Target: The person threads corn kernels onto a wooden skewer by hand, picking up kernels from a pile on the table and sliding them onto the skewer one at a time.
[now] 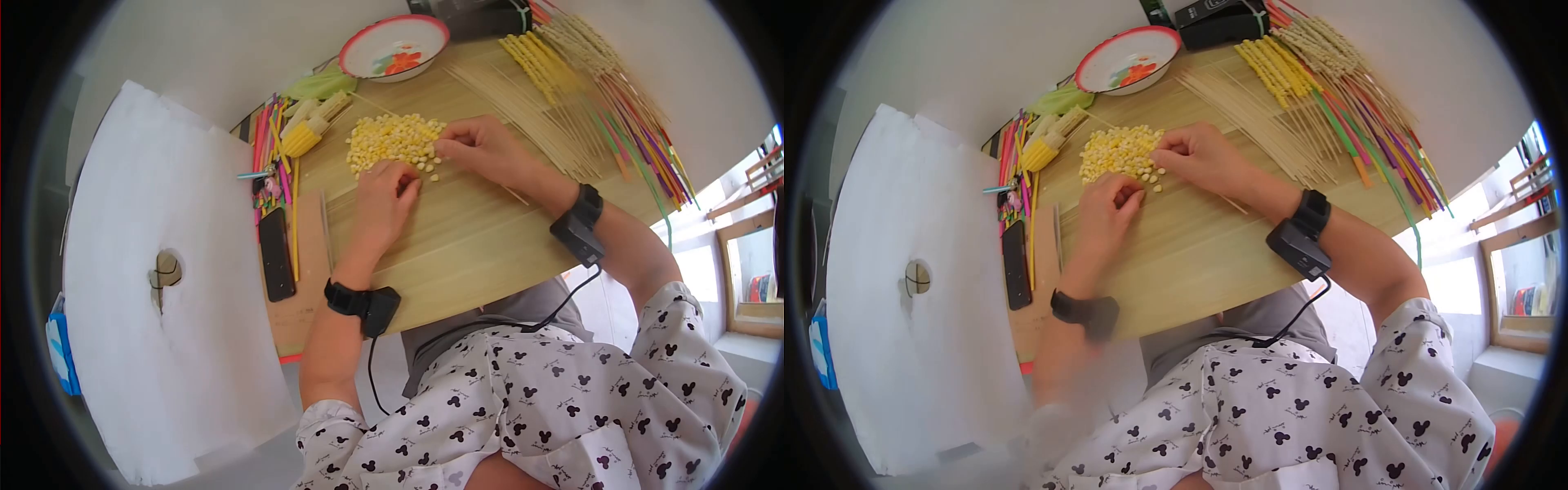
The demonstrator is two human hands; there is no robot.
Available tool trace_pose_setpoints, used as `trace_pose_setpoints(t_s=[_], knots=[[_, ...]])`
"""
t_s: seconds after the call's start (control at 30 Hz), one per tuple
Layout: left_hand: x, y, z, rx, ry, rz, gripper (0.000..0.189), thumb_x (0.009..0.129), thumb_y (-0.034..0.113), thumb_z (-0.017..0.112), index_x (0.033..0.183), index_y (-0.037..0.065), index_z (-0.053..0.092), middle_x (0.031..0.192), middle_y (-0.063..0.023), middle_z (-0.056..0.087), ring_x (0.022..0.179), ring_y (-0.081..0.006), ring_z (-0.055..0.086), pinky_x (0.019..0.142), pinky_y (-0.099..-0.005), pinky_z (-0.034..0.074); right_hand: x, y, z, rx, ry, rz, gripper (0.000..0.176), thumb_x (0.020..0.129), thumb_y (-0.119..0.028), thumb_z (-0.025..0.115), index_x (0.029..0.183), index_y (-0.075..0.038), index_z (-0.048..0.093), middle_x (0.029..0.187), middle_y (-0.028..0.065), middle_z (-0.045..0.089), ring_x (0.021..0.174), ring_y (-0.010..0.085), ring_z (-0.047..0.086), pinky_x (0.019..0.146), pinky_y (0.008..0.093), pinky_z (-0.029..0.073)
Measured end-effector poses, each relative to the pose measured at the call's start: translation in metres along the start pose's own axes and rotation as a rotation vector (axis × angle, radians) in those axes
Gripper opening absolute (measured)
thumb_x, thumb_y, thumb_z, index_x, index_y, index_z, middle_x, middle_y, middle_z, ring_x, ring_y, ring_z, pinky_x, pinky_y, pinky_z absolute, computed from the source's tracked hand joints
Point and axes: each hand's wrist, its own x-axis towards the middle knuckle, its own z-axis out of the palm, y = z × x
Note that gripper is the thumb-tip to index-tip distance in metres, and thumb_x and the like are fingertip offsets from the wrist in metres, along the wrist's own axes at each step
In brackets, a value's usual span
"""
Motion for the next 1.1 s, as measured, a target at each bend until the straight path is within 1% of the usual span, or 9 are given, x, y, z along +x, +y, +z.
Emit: trace_pose_setpoints(t_s=[0.23,0.33,0.47,0.53,0.57,0.63,0.7,0.8,1.1], knots=[[0.001,0.004,-0.008,-0.041,-0.076,-0.069,0.012,0.079,0.002,0.064,0.09,0.0,0.063,0.08,-0.0091,0.061,0.072,-0.0172,0.06,0.064,-0.0283,0.048,-0.003,0.004,-0.003,-0.022,0.001,0.051,0.019,0.091,-0.018,0.06,0.086,0.0,0.065,0.068,-0.0075,0.055,0.06,-0.001,0.042,0.05,0.0184,0.033],[0.001,0.001,-0.013,-0.124,-0.105,-0.118,0.011,0.08,0.003,0.064,0.091,0.001,0.063,0.081,-0.0074,0.062,0.072,-0.0159,0.06,0.067,-0.0277,0.047,-0.001,0.002,0.002,0.032,-0.005,-0.032,0.019,0.091,-0.019,0.06,0.086,-0.001,0.065,0.068,-0.0073,0.054,0.059,-0.0007,0.043,0.05,0.0188,0.033],[0.006,-0.01,-0.035,-0.212,-0.017,-0.24,0.01,0.084,0.005,0.062,0.094,0.0,0.063,0.089,-0.0066,0.066,0.078,-0.015,0.061,0.073,-0.0266,0.047,-0.002,-0.005,0.005,0.019,-0.037,0.018,0.02,0.088,-0.016,0.062,0.079,0.002,0.063,0.064,-0.0056,0.055,0.058,0.0007,0.044,0.049,0.0204,0.035],[0.012,-0.025,-0.045,-0.812,0.22,-0.371,0.015,0.088,0.006,0.061,0.101,0.0,0.062,0.098,-0.0078,0.066,0.084,-0.0142,0.062,0.079,-0.0266,0.048,-0.002,-0.005,0.007,0.008,-0.062,0.015,0.02,0.088,-0.016,0.061,0.079,0.002,0.063,0.063,-0.0062,0.054,0.057,0.0005,0.044,0.048,0.0204,0.035],[0.012,-0.034,-0.047,-0.798,0.231,-0.375,0.015,0.088,0.006,0.061,0.101,0.0,0.062,0.098,-0.0078,0.066,0.084,-0.0142,0.062,0.079,-0.0266,0.048,-0.004,-0.006,0.009,0.047,-0.075,0.01,0.02,0.088,-0.016,0.061,0.078,0.001,0.063,0.062,-0.0067,0.053,0.056,0.0001,0.042,0.047,0.0203,0.034],[0.009,-0.055,-0.05,-1.216,0.4,-0.427,0.02,0.09,0.006,0.061,0.109,-0.001,0.06,0.102,-0.0101,0.065,0.088,-0.0146,0.062,0.081,-0.0281,0.05,-0.006,-0.012,0.011,0.096,-0.105,-0.006,0.02,0.088,-0.016,0.061,0.077,0.0,0.063,0.061,-0.0073,0.052,0.055,-0.0003,0.041,0.047,0.0203,0.033],[0.006,-0.069,-0.049,-1.27,0.45,-0.469,0.023,0.09,0.006,0.061,0.112,0.001,0.059,0.102,-0.0102,0.064,0.087,-0.0138,0.061,0.081,-0.0286,0.051,-0.009,-0.02,0.01,0.109,-0.189,0.09,0.019,0.089,-0.016,0.061,0.076,-0.002,0.063,0.061,-0.0076,0.051,0.055,-0.0007,0.04,0.047,0.0197,0.031],[0.006,-0.079,-0.046,-1.464,0.482,-0.496,0.027,0.09,0.007,0.061,0.116,0.001,0.057,0.104,-0.0079,0.062,0.086,-0.0131,0.059,0.08,-0.0287,0.05,-0.012,-0.021,0.011,0.117,-0.238,0.06,0.02,0.09,-0.017,0.061,0.076,-0.002,0.063,0.061,-0.0078,0.05,0.054,-0.0006,0.04,0.046,0.0196,0.03],[0.008,-0.072,-0.045,-1.637,0.469,-0.46,0.027,0.09,0.007,0.061,0.116,0.002,0.055,0.099,-0.0058,0.061,0.085,-0.0123,0.058,0.079,-0.0287,0.048,-0.011,-0.016,0.01,0.124,-0.262,0.097,0.02,0.091,-0.018,0.061,0.077,-0.002,0.063,0.061,-0.0086,0.047,0.054,-0.0007,0.039,0.046,0.0197,0.029]])
